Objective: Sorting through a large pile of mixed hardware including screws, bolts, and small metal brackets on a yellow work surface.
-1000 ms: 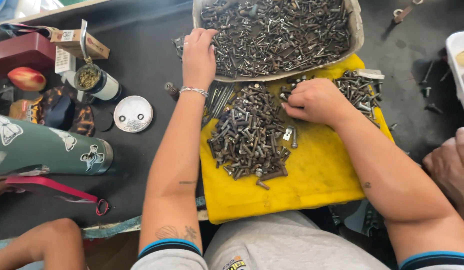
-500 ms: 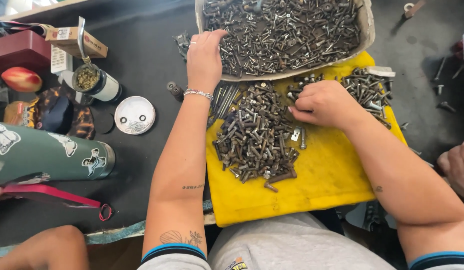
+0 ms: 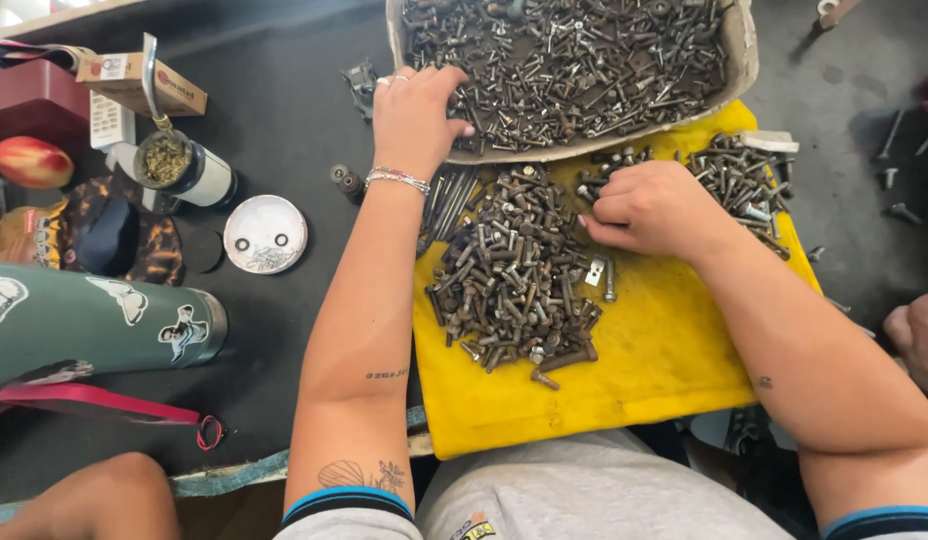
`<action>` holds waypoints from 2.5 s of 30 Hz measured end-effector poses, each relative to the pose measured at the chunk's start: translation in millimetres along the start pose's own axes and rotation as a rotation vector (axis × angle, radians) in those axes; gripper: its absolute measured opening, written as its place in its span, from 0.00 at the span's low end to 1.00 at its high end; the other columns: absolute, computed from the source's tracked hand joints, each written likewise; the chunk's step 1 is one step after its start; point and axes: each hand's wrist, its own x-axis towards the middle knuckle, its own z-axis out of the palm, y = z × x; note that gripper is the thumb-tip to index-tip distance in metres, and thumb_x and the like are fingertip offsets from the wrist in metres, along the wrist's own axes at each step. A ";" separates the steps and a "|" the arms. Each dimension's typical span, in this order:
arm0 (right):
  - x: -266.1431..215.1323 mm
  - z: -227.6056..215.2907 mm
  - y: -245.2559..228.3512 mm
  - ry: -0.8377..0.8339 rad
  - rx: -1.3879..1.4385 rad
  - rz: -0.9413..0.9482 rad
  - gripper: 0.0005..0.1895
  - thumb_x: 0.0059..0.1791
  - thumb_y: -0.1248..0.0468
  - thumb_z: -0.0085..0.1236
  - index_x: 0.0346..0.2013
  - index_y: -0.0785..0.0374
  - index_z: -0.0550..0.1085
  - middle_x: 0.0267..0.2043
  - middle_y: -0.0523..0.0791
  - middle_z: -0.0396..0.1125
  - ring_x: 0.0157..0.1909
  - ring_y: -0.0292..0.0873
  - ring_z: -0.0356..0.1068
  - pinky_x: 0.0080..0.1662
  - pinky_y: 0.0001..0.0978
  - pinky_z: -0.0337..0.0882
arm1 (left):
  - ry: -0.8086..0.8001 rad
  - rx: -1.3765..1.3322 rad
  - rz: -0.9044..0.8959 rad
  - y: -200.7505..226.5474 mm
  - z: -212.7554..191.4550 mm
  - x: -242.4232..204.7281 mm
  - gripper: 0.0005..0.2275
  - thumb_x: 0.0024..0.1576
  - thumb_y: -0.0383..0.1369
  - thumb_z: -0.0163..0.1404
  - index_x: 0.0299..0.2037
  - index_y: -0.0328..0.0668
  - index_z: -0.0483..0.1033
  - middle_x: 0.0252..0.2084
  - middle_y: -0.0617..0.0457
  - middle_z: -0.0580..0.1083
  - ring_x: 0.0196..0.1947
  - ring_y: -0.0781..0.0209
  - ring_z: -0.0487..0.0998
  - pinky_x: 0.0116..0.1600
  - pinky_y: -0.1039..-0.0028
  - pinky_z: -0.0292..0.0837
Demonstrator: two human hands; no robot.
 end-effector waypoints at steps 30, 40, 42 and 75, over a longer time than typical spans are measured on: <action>-6.6 27.4 13.1 0.183 -0.016 0.025 0.20 0.52 0.51 0.58 0.18 0.50 0.67 0.18 0.39 0.60 0.28 0.44 0.69 0.30 0.39 0.70 | -0.005 0.241 0.129 9.0 -19.3 -1.9 0.10 0.55 0.36 0.63 0.46 0.55 0.81 0.31 0.53 0.79 0.37 0.50 0.81 0.44 0.62 0.74; -0.8 17.1 6.8 0.125 0.030 0.022 0.17 0.50 0.58 0.55 0.16 0.54 0.74 0.21 0.39 0.69 0.30 0.47 0.72 0.30 0.44 0.69 | -0.068 0.269 0.089 -10.4 -1.4 8.8 0.15 0.61 0.34 0.54 0.58 0.61 0.81 0.42 0.51 0.83 0.41 0.44 0.83 0.40 0.55 0.76; -1.0 19.1 6.2 0.141 0.029 0.026 0.18 0.50 0.58 0.54 0.15 0.54 0.74 0.20 0.39 0.69 0.29 0.48 0.71 0.29 0.45 0.69 | -0.111 0.242 0.066 -3.1 -7.8 8.8 0.16 0.62 0.34 0.53 0.60 0.61 0.80 0.43 0.50 0.83 0.43 0.44 0.83 0.41 0.54 0.76; -1.6 15.7 6.5 0.090 0.037 0.028 0.20 0.52 0.57 0.55 0.14 0.54 0.72 0.18 0.37 0.65 0.26 0.43 0.68 0.27 0.38 0.66 | -0.180 0.080 0.027 6.5 -13.7 5.3 0.17 0.57 0.29 0.45 0.53 0.53 0.83 0.51 0.54 0.81 0.47 0.50 0.80 0.43 0.55 0.76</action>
